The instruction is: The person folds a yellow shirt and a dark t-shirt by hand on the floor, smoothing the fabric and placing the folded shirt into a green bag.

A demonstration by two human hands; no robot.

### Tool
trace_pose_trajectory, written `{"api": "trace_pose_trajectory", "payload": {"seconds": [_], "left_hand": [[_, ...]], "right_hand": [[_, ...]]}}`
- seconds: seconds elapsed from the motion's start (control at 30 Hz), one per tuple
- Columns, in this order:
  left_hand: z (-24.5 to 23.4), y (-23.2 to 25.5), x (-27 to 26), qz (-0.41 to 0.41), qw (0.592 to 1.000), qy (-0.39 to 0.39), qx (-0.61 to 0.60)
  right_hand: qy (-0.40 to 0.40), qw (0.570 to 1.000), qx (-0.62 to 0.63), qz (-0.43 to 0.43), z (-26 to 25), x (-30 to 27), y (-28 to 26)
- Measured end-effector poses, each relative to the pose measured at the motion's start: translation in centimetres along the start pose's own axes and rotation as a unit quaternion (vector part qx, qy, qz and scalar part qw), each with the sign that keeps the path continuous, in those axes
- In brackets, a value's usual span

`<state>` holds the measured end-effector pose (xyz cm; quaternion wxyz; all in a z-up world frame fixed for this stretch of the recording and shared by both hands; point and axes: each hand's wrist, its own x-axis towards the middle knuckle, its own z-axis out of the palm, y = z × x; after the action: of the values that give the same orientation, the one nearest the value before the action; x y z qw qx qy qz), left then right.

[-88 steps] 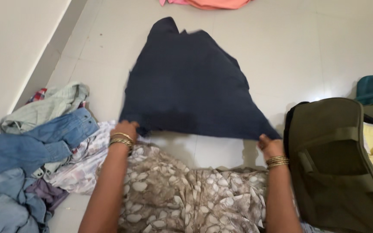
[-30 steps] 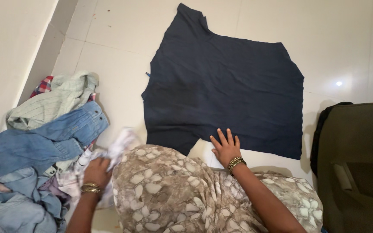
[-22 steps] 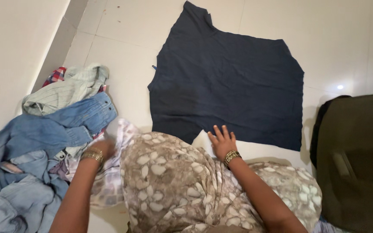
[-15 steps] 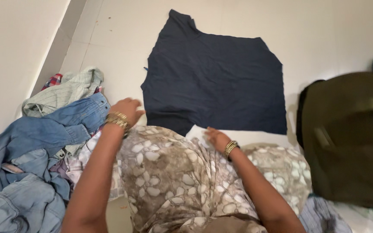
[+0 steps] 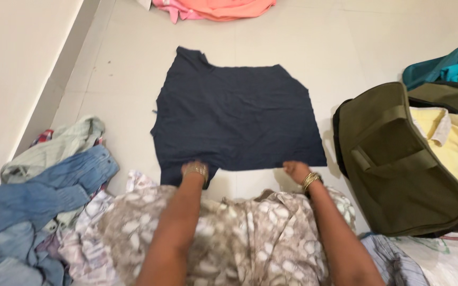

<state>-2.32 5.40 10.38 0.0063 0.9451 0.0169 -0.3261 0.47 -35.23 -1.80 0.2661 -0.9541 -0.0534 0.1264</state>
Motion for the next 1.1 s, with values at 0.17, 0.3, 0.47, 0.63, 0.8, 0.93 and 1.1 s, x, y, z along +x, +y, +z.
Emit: {"api": "trace_pose_trajectory", "payload": {"seconds": [0.17,0.3,0.47,0.63,0.8,0.93,1.1], "left_hand": [[1.2,-0.9,2.5,-0.037,0.997,-0.059,0.034],[4.5,-1.0,8.6,-0.073,0.982,-0.168,0.045],[11.6,-2.2,16.2,-0.232,0.904,-0.355,0.047],[12.2,-2.8,17.0,-0.324,0.865,-0.383,0.013],[9.0,-2.8,12.4,-0.236,0.92,-0.31,0.038],[3.1,0.6,6.4,-0.01,0.992,-0.096,0.08],[1.2,6.5,8.4,0.154,0.985,0.075,-0.012]], "right_hand": [[-0.084,0.988,-0.132,0.016,3.5,1.1,-1.3],[-0.117,0.968,-0.199,0.1,3.0,0.5,-6.0],[-0.213,0.934,-0.264,0.111,1.3,-0.9,-8.2],[-0.226,0.934,-0.265,0.073,2.4,-0.4,-5.5],[-0.151,0.969,-0.17,-0.098,4.6,2.4,1.5],[-0.131,0.99,-0.024,0.033,2.1,4.7,2.8],[0.049,0.996,-0.043,-0.058,2.5,6.1,-5.0]]}}
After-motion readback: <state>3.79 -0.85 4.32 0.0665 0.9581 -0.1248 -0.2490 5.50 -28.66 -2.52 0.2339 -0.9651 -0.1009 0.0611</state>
